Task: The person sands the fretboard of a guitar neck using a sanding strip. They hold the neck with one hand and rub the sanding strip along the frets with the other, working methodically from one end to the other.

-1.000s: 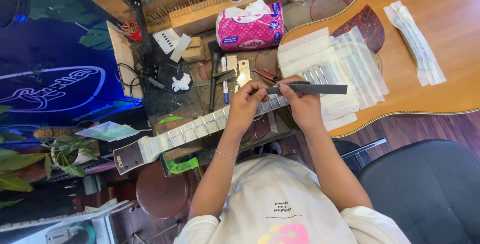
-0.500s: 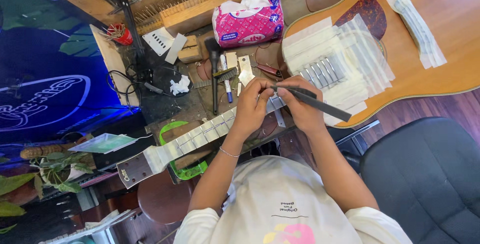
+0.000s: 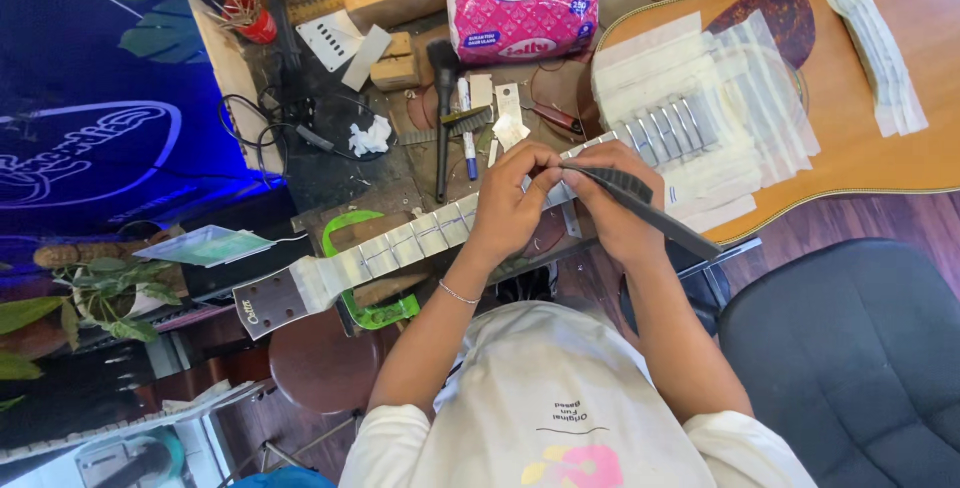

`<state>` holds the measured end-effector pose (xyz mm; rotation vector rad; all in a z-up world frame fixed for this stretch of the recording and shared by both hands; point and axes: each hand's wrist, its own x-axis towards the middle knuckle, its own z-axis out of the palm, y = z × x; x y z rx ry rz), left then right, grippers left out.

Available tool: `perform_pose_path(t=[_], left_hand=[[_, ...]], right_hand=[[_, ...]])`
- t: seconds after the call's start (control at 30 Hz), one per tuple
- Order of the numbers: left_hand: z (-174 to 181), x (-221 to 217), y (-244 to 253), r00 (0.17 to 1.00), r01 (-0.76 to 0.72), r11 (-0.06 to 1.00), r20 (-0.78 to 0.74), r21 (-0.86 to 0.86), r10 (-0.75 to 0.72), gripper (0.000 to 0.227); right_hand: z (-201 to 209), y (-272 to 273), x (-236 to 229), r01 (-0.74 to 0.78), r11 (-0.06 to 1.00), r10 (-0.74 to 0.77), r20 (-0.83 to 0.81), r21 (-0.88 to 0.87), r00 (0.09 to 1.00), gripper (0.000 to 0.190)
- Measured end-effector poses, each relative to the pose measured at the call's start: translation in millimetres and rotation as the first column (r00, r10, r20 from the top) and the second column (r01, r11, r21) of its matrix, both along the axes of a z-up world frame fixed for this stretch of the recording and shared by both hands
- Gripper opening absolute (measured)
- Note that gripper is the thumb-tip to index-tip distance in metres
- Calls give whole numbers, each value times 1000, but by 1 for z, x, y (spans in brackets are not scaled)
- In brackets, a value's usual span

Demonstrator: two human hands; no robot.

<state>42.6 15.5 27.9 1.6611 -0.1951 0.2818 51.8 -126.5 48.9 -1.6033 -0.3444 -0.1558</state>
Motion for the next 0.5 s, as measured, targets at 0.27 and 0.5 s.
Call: perform_pose_path(t=[0.27,0.5], left_hand=[[10,-6,16,993,-35,981,-107,192,56,17],[-3,-17,31,963,164,772,-269,614,10,51]], right_hand=[[-5,-18,-19,140,975,-172,-186,-170,967,10],[-19,-2,-34,26,898,-148,-248,-438,957,6]])
